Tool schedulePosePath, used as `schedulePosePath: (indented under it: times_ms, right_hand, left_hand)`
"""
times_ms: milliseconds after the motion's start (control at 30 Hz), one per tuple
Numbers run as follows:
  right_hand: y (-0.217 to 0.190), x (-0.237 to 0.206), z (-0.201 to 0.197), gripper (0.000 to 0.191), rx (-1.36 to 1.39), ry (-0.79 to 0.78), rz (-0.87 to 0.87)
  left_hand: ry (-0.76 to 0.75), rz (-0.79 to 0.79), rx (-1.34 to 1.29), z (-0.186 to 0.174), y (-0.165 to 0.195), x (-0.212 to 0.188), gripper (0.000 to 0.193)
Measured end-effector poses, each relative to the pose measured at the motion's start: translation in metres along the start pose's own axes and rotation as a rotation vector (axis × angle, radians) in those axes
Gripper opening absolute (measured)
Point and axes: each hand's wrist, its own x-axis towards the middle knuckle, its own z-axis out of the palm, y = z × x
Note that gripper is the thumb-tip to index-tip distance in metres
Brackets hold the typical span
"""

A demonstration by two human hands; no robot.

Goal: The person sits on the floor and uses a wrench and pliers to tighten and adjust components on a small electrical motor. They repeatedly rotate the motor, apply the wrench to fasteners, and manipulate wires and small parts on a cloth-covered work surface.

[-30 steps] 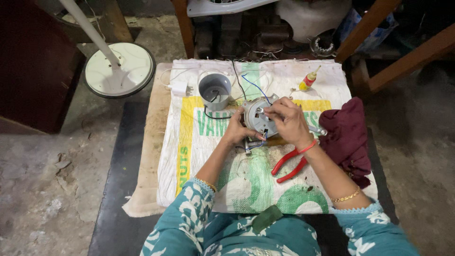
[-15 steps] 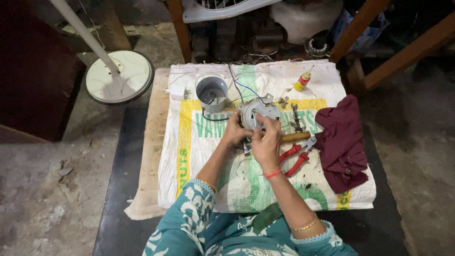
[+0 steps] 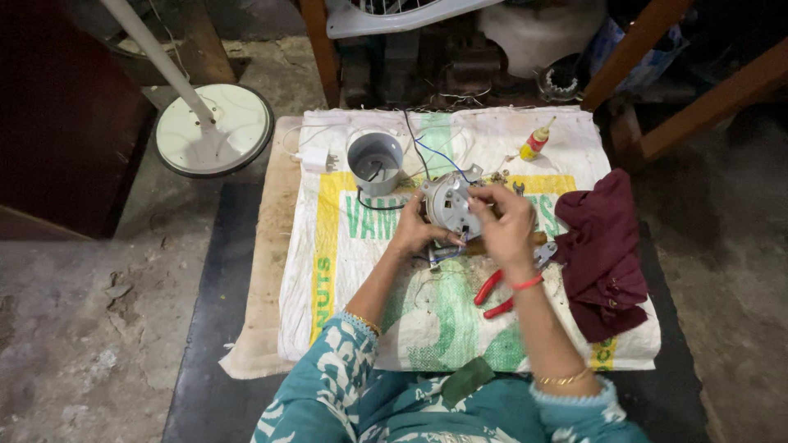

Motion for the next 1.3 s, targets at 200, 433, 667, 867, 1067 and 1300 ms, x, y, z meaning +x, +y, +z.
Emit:
schedulePosePath:
  times_ms: [200, 433, 667, 867, 1067, 1300]
  right_hand:
    - [0.009, 0.035, -0.037, 0.016, -0.129, -0.278, -0.234]
    - [0.015, 0.049, -0.038, 0.017, -0.198, -0.362, -0.382]
    - [0.013, 0.036, -0.037, 0.024, -0.443, -0.296, -0.572]
    - [0.019, 0.04, -0.03, 0.021, -0.086, -0.263, -0.335]
    - [0.015, 0.035, -0.036, 0.026, -0.17, -0.339, -0.439]
    - [0.008, 0.031, -0.039, 0.044, -0.305, -0.338, -0.495]
  left_hand:
    - [-0.032, -0.037, -0.013, 0.002, 0.005, -0.002, 0.115]
    - [-0.025, -0.029, -0.017, -0.001, -0.003, -0.002, 0.111]
    - [-0.026, -0.039, -0.015, -0.002, -0.003, -0.002, 0.112]
    - [0.001, -0.064, 0.055, -0.001, 0.002, -0.003, 0.116]
    - [0.015, -0.04, -0.016, 0.002, 0.0, -0.006, 0.117]
    - [-0.021, 0.008, -0.101, 0.007, -0.003, -0.01, 0.11]
